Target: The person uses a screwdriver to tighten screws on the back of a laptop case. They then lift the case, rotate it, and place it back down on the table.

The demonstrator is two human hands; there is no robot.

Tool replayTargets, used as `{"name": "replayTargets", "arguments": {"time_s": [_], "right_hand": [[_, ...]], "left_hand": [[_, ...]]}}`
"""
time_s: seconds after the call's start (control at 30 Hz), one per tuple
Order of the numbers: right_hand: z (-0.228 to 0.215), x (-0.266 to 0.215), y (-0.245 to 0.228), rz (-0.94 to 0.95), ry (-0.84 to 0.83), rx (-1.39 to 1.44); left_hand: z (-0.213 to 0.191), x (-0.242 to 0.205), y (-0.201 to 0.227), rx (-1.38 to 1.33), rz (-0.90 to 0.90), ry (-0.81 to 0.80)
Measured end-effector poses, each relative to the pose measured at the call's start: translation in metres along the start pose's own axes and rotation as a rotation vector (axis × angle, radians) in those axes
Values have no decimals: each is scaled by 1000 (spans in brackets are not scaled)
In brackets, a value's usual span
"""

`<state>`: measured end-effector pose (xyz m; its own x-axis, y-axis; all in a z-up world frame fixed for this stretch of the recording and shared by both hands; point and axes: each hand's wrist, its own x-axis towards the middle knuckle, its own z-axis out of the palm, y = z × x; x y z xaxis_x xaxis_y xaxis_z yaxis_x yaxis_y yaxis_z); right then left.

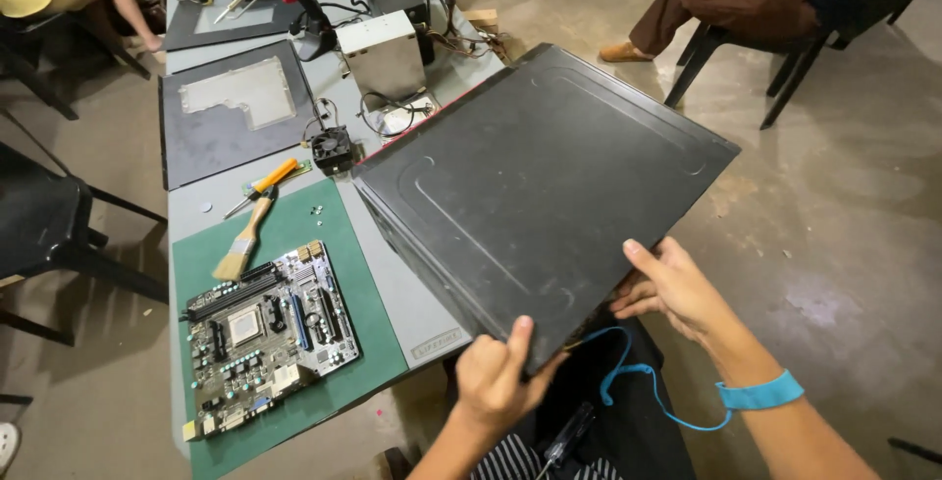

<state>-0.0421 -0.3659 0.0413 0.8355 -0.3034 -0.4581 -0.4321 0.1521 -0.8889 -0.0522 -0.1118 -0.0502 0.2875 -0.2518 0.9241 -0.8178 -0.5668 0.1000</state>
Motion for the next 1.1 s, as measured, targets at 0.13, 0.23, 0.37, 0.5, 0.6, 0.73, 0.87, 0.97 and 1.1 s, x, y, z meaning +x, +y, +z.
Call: {"name": "replayTargets", "arguments": {"time_s": [0.13,0.23,0.37,0.5,0.6,0.73,0.87,0.97,1.1], "right_hand": [[-19,11,-8,-21,67,-85],[-28,18,-18,-79,199,-348],[-47,30,-13,-160,169,-444],[-52,45,-1,-218,136,-219],[-52,57,-2,-245,137,-176],[-34,40,-37,-211,87,-194],[-36,45,-53,-175,38,-194],[-32,42,-70,-125,47,-218],[-61,141,-50,-108,153,-402]], "left_hand": [[20,6,31,6,3,-13],[26,18,53,-120,7,-79],[11,54,42,-265,20,-168],[25,100,-61,161,-10,6],[42,128,-168,443,-289,-127],[61,132,-260,285,-886,-832],[24,141,-235,152,-912,-908],[9,131,-217,226,-951,-972],[-25,132,-171,238,-1089,-974]]}}
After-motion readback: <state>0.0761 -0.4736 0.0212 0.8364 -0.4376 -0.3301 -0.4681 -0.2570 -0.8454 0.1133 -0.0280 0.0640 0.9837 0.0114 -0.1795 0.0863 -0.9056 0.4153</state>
